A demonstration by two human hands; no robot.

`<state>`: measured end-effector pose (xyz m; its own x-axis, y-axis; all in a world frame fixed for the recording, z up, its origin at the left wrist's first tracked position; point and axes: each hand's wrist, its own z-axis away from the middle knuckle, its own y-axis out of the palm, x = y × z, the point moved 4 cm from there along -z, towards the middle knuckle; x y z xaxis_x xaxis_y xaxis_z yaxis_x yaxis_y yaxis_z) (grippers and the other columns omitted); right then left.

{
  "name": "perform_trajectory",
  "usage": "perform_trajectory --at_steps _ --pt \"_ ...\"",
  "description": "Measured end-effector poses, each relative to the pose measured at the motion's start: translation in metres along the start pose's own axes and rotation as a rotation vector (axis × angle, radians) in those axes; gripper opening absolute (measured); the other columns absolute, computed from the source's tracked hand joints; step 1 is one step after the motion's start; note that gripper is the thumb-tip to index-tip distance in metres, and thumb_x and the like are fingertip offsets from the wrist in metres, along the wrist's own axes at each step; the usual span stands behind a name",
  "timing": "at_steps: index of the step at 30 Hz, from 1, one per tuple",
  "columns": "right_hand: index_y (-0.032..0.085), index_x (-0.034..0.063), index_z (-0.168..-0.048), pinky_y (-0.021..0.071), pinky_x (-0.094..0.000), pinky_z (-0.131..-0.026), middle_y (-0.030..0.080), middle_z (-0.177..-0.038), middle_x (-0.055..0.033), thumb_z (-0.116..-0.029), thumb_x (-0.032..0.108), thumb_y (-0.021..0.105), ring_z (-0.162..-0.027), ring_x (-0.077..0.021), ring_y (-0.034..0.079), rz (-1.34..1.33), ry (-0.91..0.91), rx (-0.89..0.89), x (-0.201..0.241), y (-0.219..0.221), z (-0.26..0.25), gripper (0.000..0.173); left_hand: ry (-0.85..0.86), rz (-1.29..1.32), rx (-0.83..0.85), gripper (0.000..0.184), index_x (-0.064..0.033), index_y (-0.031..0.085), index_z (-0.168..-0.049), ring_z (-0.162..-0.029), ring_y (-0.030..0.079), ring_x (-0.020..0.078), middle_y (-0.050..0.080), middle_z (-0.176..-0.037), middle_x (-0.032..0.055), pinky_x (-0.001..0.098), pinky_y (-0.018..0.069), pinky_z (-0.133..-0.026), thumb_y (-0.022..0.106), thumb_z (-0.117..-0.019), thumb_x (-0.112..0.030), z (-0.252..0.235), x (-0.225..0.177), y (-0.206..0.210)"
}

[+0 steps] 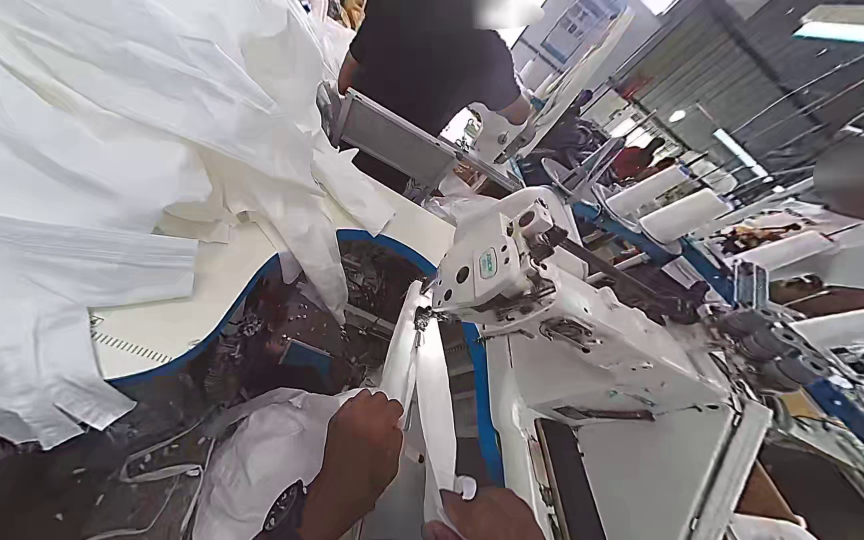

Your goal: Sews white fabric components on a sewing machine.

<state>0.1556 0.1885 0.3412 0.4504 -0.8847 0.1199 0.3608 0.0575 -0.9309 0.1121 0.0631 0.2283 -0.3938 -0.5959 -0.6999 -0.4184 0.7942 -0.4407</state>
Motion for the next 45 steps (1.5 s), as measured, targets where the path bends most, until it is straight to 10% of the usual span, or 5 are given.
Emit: perform_trajectory --at_steps 23,30,36,42,45 --pt "0.066 -0.0092 -0.106 0.0474 -0.0612 -0.095 0.067 -0.109 -0.0295 -0.1012 0.024 0.060 -0.110 -0.0450 0.064 -0.022 0.274 0.560 -0.077 0.079 -0.055 0.034 -0.579 0.077 0.121 0.029 0.0084 0.068 -0.122 -0.113 0.068 0.0403 0.071 -0.117 0.0267 0.0554 0.0490 -0.103 0.056 -0.1006 -0.007 0.026 0.187 0.032" --pt "0.063 -0.0105 -0.124 0.0437 -0.0627 -0.105 0.065 -0.121 -0.0322 -0.0994 0.025 0.066 -0.120 -0.0455 0.061 -0.206 0.153 0.611 -0.119 0.120 -0.065 0.043 -0.042 0.041 0.583 0.032 -0.0026 0.065 -0.072 -0.055 0.063 0.0268 0.059 -0.059 0.0097 0.0471 0.0492 -0.050 0.065 -0.0944 -0.025 0.052 0.017 -0.113" --pt "0.065 -0.0103 -0.119 0.0452 -0.0620 -0.100 0.068 -0.112 -0.0324 -0.1089 0.019 0.047 -0.113 -0.0487 0.063 0.023 0.127 0.417 -0.091 0.046 -0.019 0.036 -0.110 -0.010 0.264 0.022 -0.0003 0.073 -0.097 -0.054 0.067 0.0301 0.066 -0.063 0.0134 0.0485 0.0546 -0.051 0.058 -0.0993 -0.017 0.061 -0.030 -0.093" --pt "0.072 0.0003 -0.082 0.0506 -0.0486 -0.044 0.062 -0.057 -0.0152 -0.0900 0.015 0.065 -0.051 -0.0351 0.067 0.129 -0.107 -0.231 0.014 0.047 0.044 0.018 -0.468 0.233 0.723 0.057 0.0045 0.061 -0.130 -0.057 0.065 0.0306 0.067 -0.066 0.0140 0.0490 0.0541 -0.061 0.080 -0.0856 -0.026 0.076 -0.054 -0.063" --pt "0.072 -0.0054 -0.091 0.0552 -0.0565 -0.055 0.067 -0.067 -0.0211 -0.0973 0.014 0.060 -0.062 -0.0410 0.070 -0.087 -0.017 -0.157 -0.004 0.050 0.038 0.024 -0.422 0.294 0.709 0.027 0.0082 0.068 -0.106 -0.057 0.064 0.0316 0.064 -0.066 0.0174 0.0491 0.0513 -0.058 0.070 -0.0908 -0.014 0.066 -0.051 -0.071"
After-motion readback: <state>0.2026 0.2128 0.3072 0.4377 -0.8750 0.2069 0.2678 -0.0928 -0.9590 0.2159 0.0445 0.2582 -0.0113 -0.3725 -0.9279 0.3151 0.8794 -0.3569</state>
